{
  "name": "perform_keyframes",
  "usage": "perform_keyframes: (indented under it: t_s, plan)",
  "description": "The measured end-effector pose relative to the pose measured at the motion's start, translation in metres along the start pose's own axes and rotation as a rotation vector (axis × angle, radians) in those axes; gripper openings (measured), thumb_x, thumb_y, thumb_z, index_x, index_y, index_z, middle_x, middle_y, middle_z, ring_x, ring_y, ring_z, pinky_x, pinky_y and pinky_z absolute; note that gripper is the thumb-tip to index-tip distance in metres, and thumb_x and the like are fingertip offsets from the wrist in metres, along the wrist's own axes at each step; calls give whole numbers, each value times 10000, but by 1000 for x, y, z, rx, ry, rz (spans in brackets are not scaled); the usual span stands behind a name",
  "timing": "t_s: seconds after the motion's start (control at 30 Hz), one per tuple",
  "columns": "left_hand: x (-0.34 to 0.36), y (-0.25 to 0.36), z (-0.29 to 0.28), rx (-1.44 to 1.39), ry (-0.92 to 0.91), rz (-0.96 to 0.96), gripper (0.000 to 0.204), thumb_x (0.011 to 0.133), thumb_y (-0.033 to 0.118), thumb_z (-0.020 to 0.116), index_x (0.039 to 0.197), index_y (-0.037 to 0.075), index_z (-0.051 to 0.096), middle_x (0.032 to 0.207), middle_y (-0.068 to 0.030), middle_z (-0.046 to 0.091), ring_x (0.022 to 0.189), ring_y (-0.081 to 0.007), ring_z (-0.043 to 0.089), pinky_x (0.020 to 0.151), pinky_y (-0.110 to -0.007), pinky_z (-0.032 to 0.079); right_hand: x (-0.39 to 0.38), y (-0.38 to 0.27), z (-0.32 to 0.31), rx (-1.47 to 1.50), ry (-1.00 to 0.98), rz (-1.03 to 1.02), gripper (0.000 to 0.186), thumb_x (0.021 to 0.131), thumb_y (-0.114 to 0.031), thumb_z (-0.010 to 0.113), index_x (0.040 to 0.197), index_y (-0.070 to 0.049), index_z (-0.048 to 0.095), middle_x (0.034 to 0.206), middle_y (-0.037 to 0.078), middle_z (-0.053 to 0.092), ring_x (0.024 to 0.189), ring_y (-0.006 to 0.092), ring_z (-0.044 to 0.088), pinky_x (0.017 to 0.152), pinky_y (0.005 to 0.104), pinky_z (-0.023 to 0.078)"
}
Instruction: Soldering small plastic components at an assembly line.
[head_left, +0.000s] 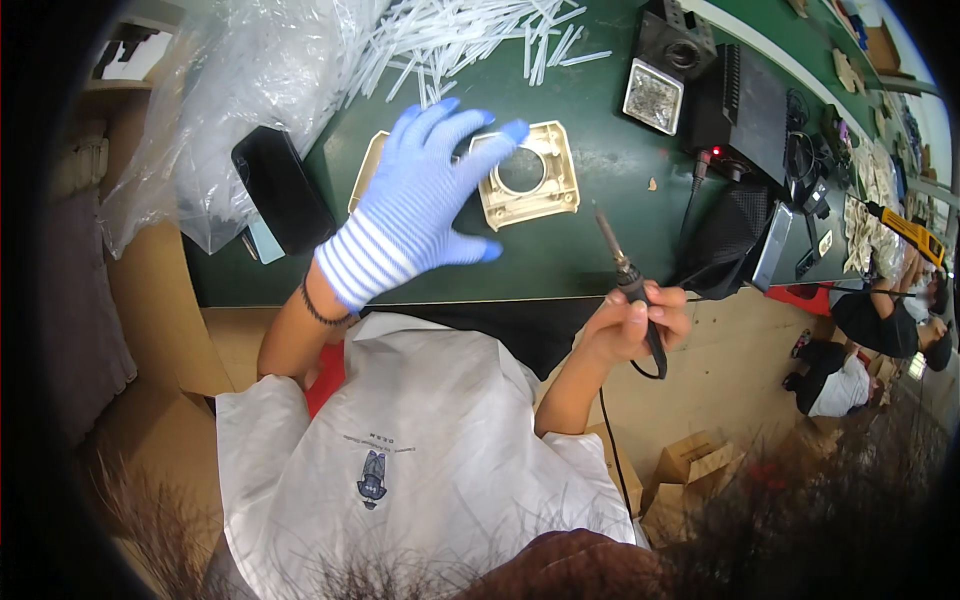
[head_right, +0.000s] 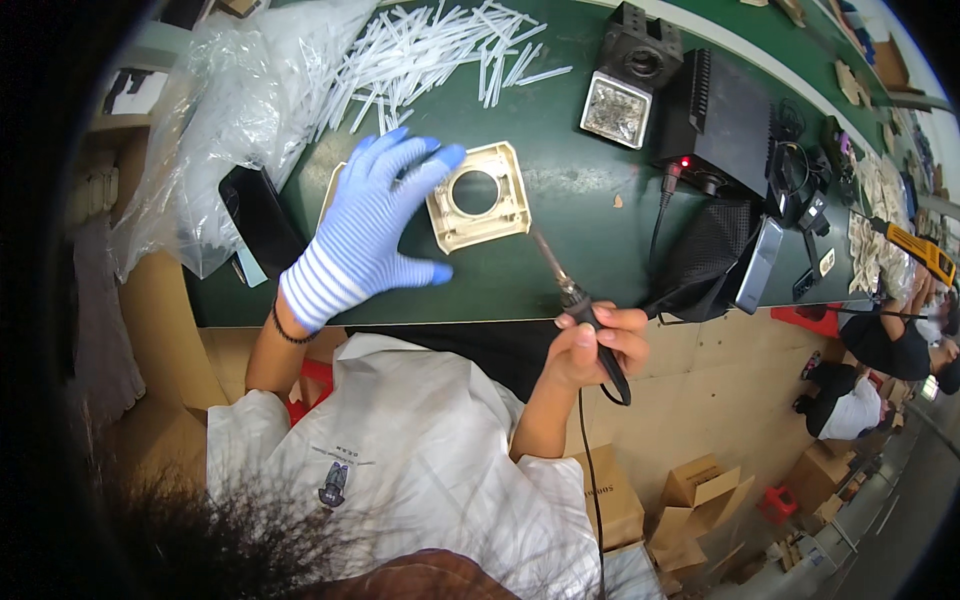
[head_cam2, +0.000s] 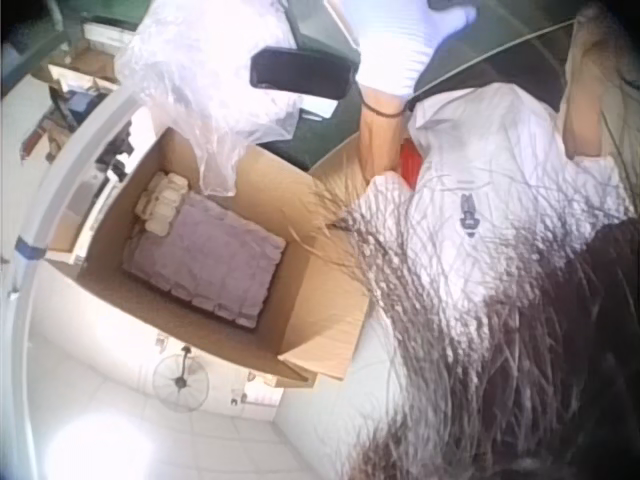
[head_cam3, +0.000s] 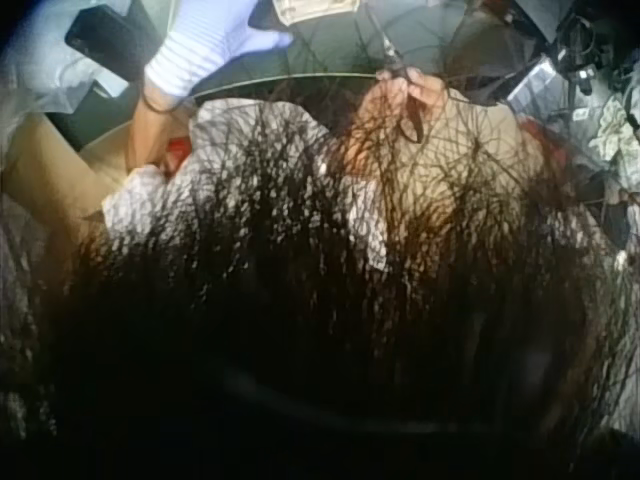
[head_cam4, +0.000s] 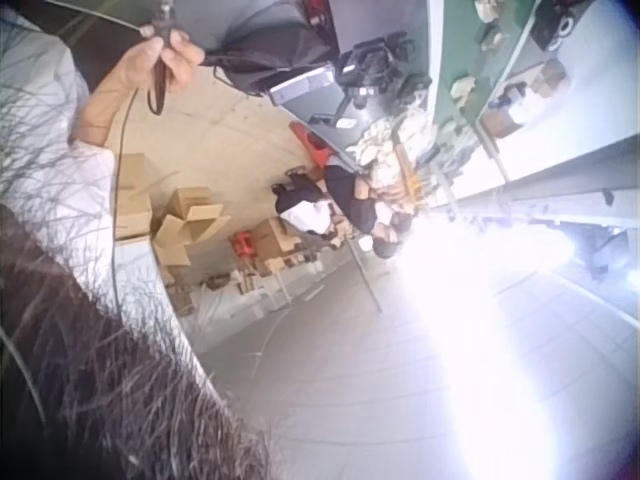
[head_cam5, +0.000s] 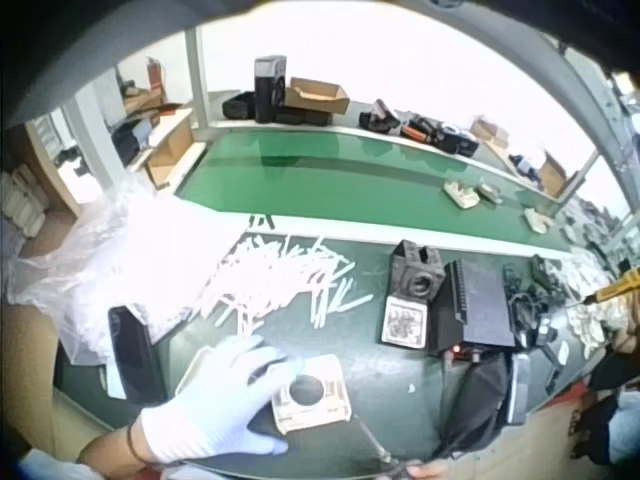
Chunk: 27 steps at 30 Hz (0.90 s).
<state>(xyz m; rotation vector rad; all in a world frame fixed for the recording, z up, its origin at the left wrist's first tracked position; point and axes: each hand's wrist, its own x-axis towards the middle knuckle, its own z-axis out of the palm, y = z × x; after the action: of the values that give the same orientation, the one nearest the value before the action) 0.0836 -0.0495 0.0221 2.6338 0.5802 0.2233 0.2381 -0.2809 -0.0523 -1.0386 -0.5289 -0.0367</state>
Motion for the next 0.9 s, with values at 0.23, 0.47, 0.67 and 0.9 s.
perform_keyframes:
  t_s: [0.23,0.47,0.67,0.9]
  plan:
    - [0,19,-21,403,-369,-105,1102,595,461,1002,1565,497,479,1632,-167,399,1479,-499,407,1142,-763,338,2,-23,-16,-13,57,4,302,856,-44,799,953,-90,517,988,107,555,665,182,588,510,304,622]
    - [-2,10,-39,484,-300,82,1040,630,588,931,1561,508,474,1594,-199,409,1362,-484,493,1106,-698,354,-7,-35,-27,-59,62,-38,276,862,-53,805,952,-67,544,975,133,557,698,215,626,510,335,649]
    - [-5,-2,5,306,-96,209,528,740,523,816,1202,279,741,1361,-204,567,1184,-458,585,972,-575,476,-2,-32,-27,-69,-7,5,222,889,-5,740,978,-58,544,996,143,578,666,201,614,534,317,604]
    - [97,-5,-47,344,324,132,436,689,327,854,1090,215,726,1198,-193,620,1089,-423,596,852,-528,536,2,-51,-23,-65,22,-29,217,892,-4,767,943,-42,559,959,142,605,627,199,651,561,331,631]
